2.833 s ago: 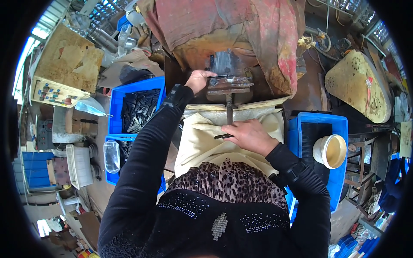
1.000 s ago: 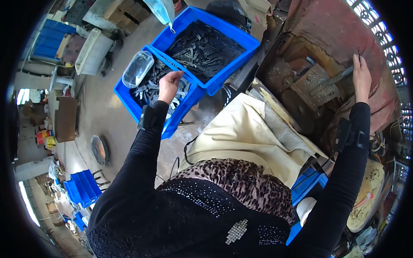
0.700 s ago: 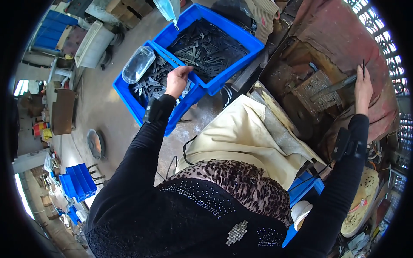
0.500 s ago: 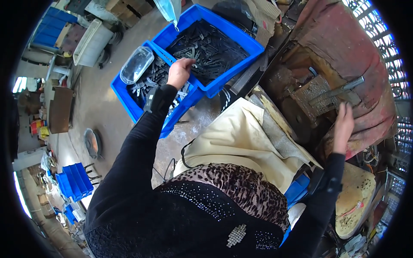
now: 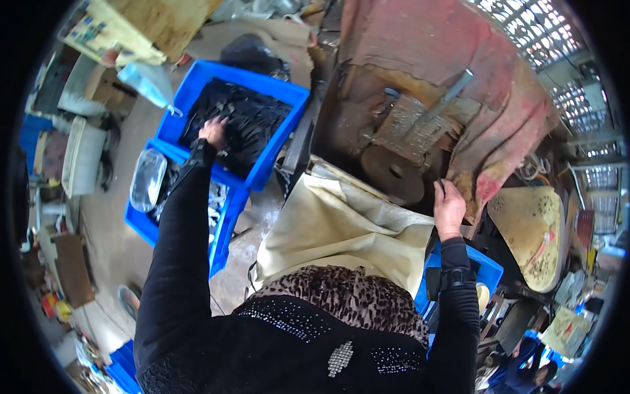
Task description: Assembling small metal components into a jig and using a manual press.
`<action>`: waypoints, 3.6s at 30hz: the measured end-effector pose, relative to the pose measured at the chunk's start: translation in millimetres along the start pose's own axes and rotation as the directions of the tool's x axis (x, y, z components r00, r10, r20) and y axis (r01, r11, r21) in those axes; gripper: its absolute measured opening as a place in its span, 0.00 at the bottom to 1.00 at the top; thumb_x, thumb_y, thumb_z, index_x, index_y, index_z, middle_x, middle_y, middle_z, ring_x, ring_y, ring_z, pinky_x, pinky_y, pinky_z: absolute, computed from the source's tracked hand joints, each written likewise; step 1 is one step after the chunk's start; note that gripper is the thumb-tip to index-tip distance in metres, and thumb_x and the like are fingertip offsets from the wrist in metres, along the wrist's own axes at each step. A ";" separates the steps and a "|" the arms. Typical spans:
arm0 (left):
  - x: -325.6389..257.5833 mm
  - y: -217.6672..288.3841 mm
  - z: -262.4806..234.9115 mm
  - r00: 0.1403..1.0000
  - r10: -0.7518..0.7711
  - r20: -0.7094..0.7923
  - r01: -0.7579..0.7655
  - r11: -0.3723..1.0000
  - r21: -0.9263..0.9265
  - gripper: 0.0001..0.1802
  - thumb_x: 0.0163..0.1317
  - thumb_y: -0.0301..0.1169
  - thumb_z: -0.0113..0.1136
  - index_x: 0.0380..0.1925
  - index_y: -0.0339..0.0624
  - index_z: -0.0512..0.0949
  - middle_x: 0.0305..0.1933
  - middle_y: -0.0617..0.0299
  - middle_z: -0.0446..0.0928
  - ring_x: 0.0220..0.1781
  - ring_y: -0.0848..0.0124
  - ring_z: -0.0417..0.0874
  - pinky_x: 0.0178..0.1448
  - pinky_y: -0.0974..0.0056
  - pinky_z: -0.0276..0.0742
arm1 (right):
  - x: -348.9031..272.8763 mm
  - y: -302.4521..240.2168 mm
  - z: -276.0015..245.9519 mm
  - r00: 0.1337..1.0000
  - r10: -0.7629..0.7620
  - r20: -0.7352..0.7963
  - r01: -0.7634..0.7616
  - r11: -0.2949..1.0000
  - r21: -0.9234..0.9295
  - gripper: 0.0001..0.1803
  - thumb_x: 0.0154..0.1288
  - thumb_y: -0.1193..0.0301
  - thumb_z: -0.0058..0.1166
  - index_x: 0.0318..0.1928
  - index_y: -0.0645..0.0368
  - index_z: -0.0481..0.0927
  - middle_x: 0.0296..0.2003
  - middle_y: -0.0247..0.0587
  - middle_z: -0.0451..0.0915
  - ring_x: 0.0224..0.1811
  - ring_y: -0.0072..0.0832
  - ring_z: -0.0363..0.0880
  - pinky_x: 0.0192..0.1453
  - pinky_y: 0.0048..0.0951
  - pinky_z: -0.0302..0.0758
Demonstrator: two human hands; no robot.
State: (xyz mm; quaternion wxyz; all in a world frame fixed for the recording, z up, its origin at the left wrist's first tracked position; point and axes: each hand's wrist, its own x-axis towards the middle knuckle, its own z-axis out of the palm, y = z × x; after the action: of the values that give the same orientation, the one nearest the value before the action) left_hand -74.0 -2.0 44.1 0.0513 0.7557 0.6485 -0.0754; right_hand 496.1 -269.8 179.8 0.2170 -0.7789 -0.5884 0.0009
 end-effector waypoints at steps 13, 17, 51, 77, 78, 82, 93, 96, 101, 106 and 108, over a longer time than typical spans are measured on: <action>14.9 -1.4 8.1 0.978 0.205 -0.030 -0.188 0.938 0.293 0.10 0.61 0.32 0.53 0.40 0.51 0.81 0.48 0.58 0.78 0.55 0.58 0.78 0.50 0.53 0.78 | 2.9 32.2 -0.4 0.930 0.364 0.055 -0.353 0.838 0.417 0.10 0.65 0.69 0.58 0.42 0.62 0.82 0.31 0.45 0.84 0.33 0.27 0.82 0.41 0.27 0.76; 14.4 -22.7 34.8 0.986 0.155 0.055 -0.163 0.968 0.193 0.12 0.63 0.32 0.51 0.43 0.50 0.80 0.52 0.55 0.78 0.55 0.55 0.79 0.51 0.52 0.79 | 4.0 31.2 4.6 0.933 0.350 0.087 -0.351 0.829 0.436 0.09 0.66 0.70 0.57 0.43 0.62 0.82 0.29 0.38 0.82 0.32 0.19 0.77 0.40 0.23 0.75; 18.4 -26.9 37.1 0.965 -0.240 0.109 0.260 0.933 -0.250 0.12 0.58 0.34 0.60 0.39 0.41 0.76 0.37 0.47 0.83 0.44 0.48 0.84 0.47 0.50 0.79 | 0.4 53.2 17.5 0.977 0.211 0.039 -0.207 0.879 0.430 0.10 0.70 0.71 0.56 0.45 0.65 0.81 0.31 0.26 0.77 0.33 0.14 0.69 0.40 0.16 0.67; -43.7 51.3 -120.4 0.995 0.081 0.053 0.040 0.153 -0.987 0.16 0.68 0.24 0.46 0.55 0.45 0.70 0.33 0.63 0.79 0.22 0.74 0.75 0.24 0.73 0.69 | 5.4 34.0 9.0 0.980 0.194 -0.045 -0.164 0.915 0.369 0.09 0.68 0.68 0.58 0.42 0.62 0.82 0.29 0.34 0.80 0.33 0.16 0.71 0.40 0.24 0.72; -45.5 74.1 -127.4 0.993 0.116 0.029 0.013 0.139 -0.990 0.16 0.68 0.24 0.46 0.55 0.45 0.70 0.33 0.63 0.79 0.22 0.74 0.75 0.24 0.73 0.69 | 6.4 31.7 7.7 0.965 0.261 0.011 -0.244 0.886 0.394 0.10 0.67 0.68 0.59 0.42 0.62 0.82 0.29 0.36 0.81 0.33 0.17 0.72 0.40 0.25 0.73; -61.8 198.7 -154.2 0.804 0.197 -0.561 -0.563 -0.052 -0.825 0.28 0.64 0.14 0.43 0.62 0.49 0.73 0.40 0.61 0.81 0.37 0.67 0.81 0.40 0.62 0.78 | 16.2 30.1 5.8 0.936 0.352 0.020 -0.319 0.820 0.476 0.13 0.68 0.65 0.58 0.43 0.63 0.81 0.31 0.43 0.83 0.35 0.23 0.79 0.42 0.29 0.74; -90.5 317.5 -127.8 0.692 0.361 -0.625 -0.696 0.564 -0.444 0.21 0.49 0.15 0.48 0.42 0.42 0.80 0.36 0.49 0.76 0.41 0.47 0.79 0.44 0.51 0.77 | 159.5 -57.4 -78.9 0.885 0.076 -0.460 0.065 0.957 0.283 0.18 0.68 0.58 0.53 0.51 0.57 0.77 0.35 0.56 0.83 0.40 0.53 0.82 0.44 0.45 0.78; -92.5 315.3 -116.1 0.744 0.389 -0.544 -0.644 0.637 -0.425 0.19 0.50 0.18 0.50 0.41 0.44 0.80 0.38 0.50 0.78 0.43 0.48 0.80 0.46 0.51 0.78 | 178.9 -81.7 -76.4 0.899 0.059 -0.434 0.008 0.988 0.152 0.20 0.70 0.56 0.51 0.53 0.57 0.76 0.32 0.56 0.82 0.36 0.54 0.82 0.41 0.49 0.77; -99.1 318.4 -125.6 0.771 0.386 -0.507 -0.613 0.664 -0.428 0.18 0.51 0.20 0.51 0.41 0.44 0.81 0.41 0.51 0.79 0.45 0.50 0.81 0.48 0.52 0.78 | 196.6 -95.1 -76.2 0.959 0.009 -0.282 -0.002 1.000 0.023 0.18 0.70 0.57 0.49 0.46 0.59 0.76 0.29 0.54 0.82 0.34 0.52 0.82 0.39 0.52 0.77; -98.6 319.5 -129.2 0.788 0.401 -0.467 -0.597 0.684 -0.420 0.18 0.51 0.20 0.51 0.41 0.44 0.82 0.41 0.51 0.80 0.45 0.50 0.81 0.49 0.54 0.78 | 207.2 -88.2 -68.8 0.969 -0.034 -0.243 0.033 0.999 -0.010 0.15 0.69 0.59 0.48 0.38 0.59 0.76 0.28 0.52 0.82 0.34 0.52 0.82 0.38 0.52 0.77; -96.3 320.1 -130.8 0.790 0.407 -0.459 -0.596 0.686 -0.417 0.18 0.51 0.20 0.51 0.41 0.44 0.82 0.41 0.51 0.80 0.45 0.50 0.81 0.50 0.54 0.78 | 210.1 -89.7 -66.6 0.969 -0.028 -0.246 0.028 1.000 -0.004 0.15 0.69 0.59 0.48 0.38 0.59 0.77 0.28 0.52 0.82 0.34 0.52 0.82 0.38 0.52 0.77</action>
State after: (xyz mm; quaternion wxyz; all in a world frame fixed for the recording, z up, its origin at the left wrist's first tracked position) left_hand 234.2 -121.9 183.6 0.1722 0.8604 0.4056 0.2560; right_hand 495.7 -80.5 323.9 0.2882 -0.7646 -0.5679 -0.0990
